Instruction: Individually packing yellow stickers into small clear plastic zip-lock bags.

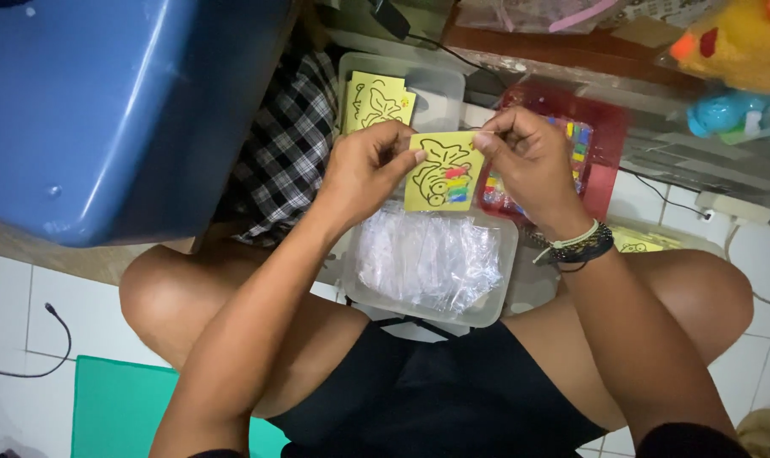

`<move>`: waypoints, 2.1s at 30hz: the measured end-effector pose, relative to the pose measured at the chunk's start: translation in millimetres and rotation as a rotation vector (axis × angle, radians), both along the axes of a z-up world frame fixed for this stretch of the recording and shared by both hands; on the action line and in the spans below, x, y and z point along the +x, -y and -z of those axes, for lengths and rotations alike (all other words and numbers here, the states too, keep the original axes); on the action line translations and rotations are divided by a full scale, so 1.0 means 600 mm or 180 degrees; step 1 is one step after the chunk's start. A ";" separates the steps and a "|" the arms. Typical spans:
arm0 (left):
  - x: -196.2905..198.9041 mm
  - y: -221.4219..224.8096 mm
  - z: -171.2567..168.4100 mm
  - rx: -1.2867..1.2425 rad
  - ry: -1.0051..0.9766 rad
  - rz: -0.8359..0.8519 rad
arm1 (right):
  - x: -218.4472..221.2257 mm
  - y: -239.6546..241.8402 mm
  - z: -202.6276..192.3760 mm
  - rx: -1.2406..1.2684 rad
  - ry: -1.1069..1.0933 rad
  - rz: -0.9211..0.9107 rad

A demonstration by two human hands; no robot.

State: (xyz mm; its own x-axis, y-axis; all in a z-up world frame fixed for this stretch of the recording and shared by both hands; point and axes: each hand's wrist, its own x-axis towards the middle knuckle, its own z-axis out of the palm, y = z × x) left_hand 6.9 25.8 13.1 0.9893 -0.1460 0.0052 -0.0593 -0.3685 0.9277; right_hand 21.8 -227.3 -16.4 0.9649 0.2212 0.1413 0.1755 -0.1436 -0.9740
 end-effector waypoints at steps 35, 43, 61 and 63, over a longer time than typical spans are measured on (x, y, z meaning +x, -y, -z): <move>0.002 -0.003 -0.029 -0.0446 0.0052 -0.0127 | -0.007 -0.014 -0.031 0.0259 0.0082 0.0530; -0.006 -0.005 -0.031 -0.0122 -0.0757 0.1105 | -0.014 0.020 -0.080 0.0006 0.0453 0.0615; -0.134 0.054 0.173 0.3137 0.0520 0.1828 | -0.189 0.472 0.029 0.0014 0.0978 0.3135; -0.138 0.055 0.178 0.3384 0.0780 0.1755 | -0.245 0.567 0.130 -0.0505 0.0708 0.3430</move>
State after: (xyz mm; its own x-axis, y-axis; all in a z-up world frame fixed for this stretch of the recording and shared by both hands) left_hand -76.0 -6.9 -93.6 0.7831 -0.5906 -0.1948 -0.5781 -0.8068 0.1218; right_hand -125.0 -567.3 -94.4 0.6199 -0.6868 0.3795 0.0525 -0.4462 -0.8934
